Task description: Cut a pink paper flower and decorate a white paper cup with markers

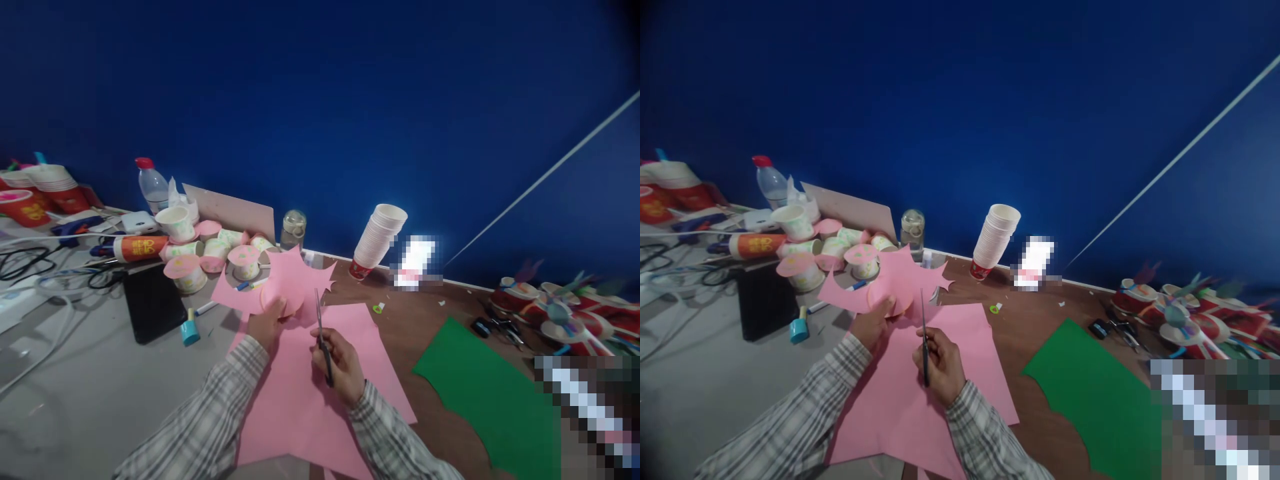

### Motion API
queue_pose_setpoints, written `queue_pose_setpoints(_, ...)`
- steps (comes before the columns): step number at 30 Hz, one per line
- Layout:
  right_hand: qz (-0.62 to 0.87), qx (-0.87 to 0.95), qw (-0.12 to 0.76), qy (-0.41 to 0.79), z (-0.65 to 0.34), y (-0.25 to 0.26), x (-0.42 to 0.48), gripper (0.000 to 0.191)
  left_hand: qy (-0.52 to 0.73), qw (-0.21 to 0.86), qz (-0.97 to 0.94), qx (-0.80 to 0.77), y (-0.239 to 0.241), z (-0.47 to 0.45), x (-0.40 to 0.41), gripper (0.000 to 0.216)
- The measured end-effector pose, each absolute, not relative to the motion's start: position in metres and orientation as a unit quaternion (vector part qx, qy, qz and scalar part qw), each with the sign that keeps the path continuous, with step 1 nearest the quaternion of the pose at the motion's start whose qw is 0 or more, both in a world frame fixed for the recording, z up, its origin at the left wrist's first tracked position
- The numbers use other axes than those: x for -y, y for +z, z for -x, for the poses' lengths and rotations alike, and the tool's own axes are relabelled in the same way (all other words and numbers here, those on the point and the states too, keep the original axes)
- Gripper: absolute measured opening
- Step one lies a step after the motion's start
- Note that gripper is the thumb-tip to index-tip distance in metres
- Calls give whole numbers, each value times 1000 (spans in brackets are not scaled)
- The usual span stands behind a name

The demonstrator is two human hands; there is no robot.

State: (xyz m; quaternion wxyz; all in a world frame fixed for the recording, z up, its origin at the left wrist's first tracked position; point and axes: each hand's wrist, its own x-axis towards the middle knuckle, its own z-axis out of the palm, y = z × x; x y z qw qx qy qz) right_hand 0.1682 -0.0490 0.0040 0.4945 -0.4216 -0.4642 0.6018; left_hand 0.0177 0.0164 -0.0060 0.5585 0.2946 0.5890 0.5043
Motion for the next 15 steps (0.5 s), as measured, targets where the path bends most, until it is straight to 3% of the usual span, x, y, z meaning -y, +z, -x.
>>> queue_pose_setpoints(6, 434, 401, 481, 648, -163, 3, 46, 31, 621, 505, -191, -568, -2, -23, -17, 25)
queue_pose_setpoints(15, 430, 383, 476, 665, -161, 3, 46, 33, 657, 516, -135, -532, -8, -23, -18, 30)
